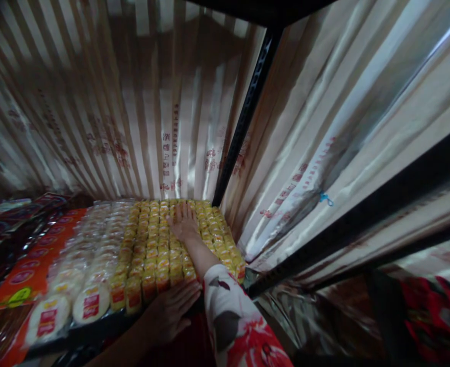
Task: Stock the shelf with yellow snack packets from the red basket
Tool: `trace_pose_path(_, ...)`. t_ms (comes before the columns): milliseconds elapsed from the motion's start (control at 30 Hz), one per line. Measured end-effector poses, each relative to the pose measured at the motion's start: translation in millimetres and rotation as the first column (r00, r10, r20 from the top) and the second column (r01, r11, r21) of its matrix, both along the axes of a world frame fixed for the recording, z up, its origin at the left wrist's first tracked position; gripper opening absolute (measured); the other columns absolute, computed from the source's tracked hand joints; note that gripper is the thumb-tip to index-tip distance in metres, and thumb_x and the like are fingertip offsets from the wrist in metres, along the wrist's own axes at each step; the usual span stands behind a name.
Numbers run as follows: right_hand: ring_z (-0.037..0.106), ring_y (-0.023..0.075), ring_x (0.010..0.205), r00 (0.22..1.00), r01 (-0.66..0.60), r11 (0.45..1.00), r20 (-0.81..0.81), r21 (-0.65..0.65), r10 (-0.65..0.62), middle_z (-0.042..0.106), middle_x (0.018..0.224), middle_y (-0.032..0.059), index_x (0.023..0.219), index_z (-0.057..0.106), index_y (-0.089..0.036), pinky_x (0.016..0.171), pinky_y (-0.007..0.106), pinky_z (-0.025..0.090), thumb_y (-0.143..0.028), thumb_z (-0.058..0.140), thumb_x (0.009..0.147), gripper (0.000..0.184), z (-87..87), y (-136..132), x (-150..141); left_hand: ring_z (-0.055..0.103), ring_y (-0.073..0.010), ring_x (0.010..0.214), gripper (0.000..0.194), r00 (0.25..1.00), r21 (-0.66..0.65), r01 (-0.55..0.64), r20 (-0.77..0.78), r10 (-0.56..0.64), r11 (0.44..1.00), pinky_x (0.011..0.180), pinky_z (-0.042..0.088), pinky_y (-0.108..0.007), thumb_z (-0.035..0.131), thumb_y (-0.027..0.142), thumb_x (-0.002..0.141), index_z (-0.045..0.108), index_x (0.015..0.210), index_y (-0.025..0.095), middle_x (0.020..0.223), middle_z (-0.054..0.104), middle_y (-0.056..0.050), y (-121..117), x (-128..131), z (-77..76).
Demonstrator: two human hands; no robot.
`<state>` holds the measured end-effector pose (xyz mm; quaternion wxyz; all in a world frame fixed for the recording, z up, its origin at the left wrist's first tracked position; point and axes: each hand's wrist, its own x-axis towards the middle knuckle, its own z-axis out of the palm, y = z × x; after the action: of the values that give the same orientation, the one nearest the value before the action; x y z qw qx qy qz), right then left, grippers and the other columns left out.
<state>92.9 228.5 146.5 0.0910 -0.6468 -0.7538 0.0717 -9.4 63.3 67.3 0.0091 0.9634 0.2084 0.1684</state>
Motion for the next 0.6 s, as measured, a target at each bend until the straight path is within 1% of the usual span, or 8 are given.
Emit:
trace_pose_path(100,-0.003,0.0198,0.139,0.999,-0.010,0.993,0.052,-0.115,0.016,0.006,0.151,0.0086,0.144,0.013,-0.011,0.110,0.039,-0.002,-0.055,0.013,0.090,0.070,-3.3,16,-1,0.016,-0.0198,0.138,0.063,1.000,0.015,-0.019,0.001,0.019,1.000,0.113,0.024,-0.034,0.036,0.037,0.090,0.015,0.143,0.009,0.148,0.022,-0.008,0,-1,-3.7)
trace_pose_path(200,-0.004,0.0183,0.139,0.999,-0.023,0.989,0.045,-0.147,0.030,0.003,0.152,0.0070,0.144,0.010,-0.010,0.111,0.038,-0.003,-0.055,0.011,0.090,0.071,-8.3,22,-1,0.014,-0.0194,0.138,0.062,0.999,0.018,-0.044,-0.010,0.044,0.999,0.113,0.024,-0.033,0.034,0.036,0.091,0.013,0.143,0.009,0.149,0.018,-0.007,0,-1,-7.7)
trace_pose_path(267,-0.004,0.0189,0.139,0.999,-0.015,0.986,0.027,-0.165,0.020,0.003,0.152,0.0072,0.144,0.010,-0.009,0.111,0.038,-0.003,-0.055,0.009,0.090,0.072,-7.7,21,-1,0.013,-0.0197,0.138,0.062,0.999,0.007,-0.040,-0.014,0.040,0.999,0.113,0.023,-0.033,0.034,0.035,0.091,0.013,0.143,0.008,0.149,0.018,-0.008,0,0,-8.5)
trace_pose_path(333,-0.005,0.0200,0.139,1.000,-0.022,0.988,0.014,-0.153,0.024,0.002,0.152,0.0068,0.144,0.010,-0.010,0.110,0.039,-0.003,-0.056,0.008,0.089,0.072,-5.6,17,-2,0.012,-0.0200,0.139,0.063,1.000,-0.015,-0.017,-0.009,0.017,1.000,0.113,0.023,-0.035,0.035,0.035,0.091,0.012,0.143,0.007,0.149,0.019,-0.009,1,1,-7.7)
trace_pose_path(400,-0.007,0.0200,0.139,0.999,-0.051,0.992,0.006,-0.116,0.053,-0.001,0.152,0.0054,0.145,0.008,-0.012,0.110,0.040,-0.004,-0.057,0.007,0.089,0.072,-5.8,12,-3,0.012,-0.0200,0.139,0.065,1.000,-0.048,-0.002,-0.007,0.002,0.999,0.113,0.024,-0.036,0.037,0.035,0.090,0.011,0.143,0.006,0.149,0.019,-0.010,2,2,-6.5)
trace_pose_path(467,-0.010,0.0195,0.138,0.995,-0.094,0.989,0.017,-0.113,0.096,-0.004,0.152,0.0041,0.145,0.006,-0.013,0.110,0.040,-0.006,-0.058,0.009,0.089,0.072,-9.0,7,-5,0.012,-0.0206,0.139,0.065,1.000,-0.068,0.006,-0.009,-0.007,0.998,0.113,0.024,-0.037,0.038,0.034,0.089,0.012,0.142,0.006,0.148,0.020,-0.011,2,2,-6.0)
trace_pose_path(533,-0.010,0.0196,0.138,0.992,-0.119,0.979,0.028,-0.165,0.126,-0.003,0.152,0.0044,0.145,0.007,-0.012,0.110,0.040,-0.006,-0.058,0.011,0.089,0.072,-11.0,4,-7,0.012,-0.0211,0.138,0.065,1.000,-0.066,0.005,-0.011,-0.006,0.998,0.113,0.024,-0.037,0.038,0.035,0.089,0.014,0.142,0.005,0.148,0.022,-0.012,2,2,-6.1)
trace_pose_path(600,-0.010,0.0201,0.138,0.991,-0.131,0.968,0.011,-0.212,0.136,-0.002,0.152,0.0049,0.144,0.009,-0.011,0.110,0.041,-0.005,-0.057,0.011,0.089,0.072,-6.6,2,-8,0.012,-0.0212,0.139,0.064,1.000,-0.051,0.001,-0.010,-0.001,0.999,0.113,0.023,-0.037,0.037,0.035,0.090,0.015,0.142,0.005,0.148,0.022,-0.012,2,1,-6.4)
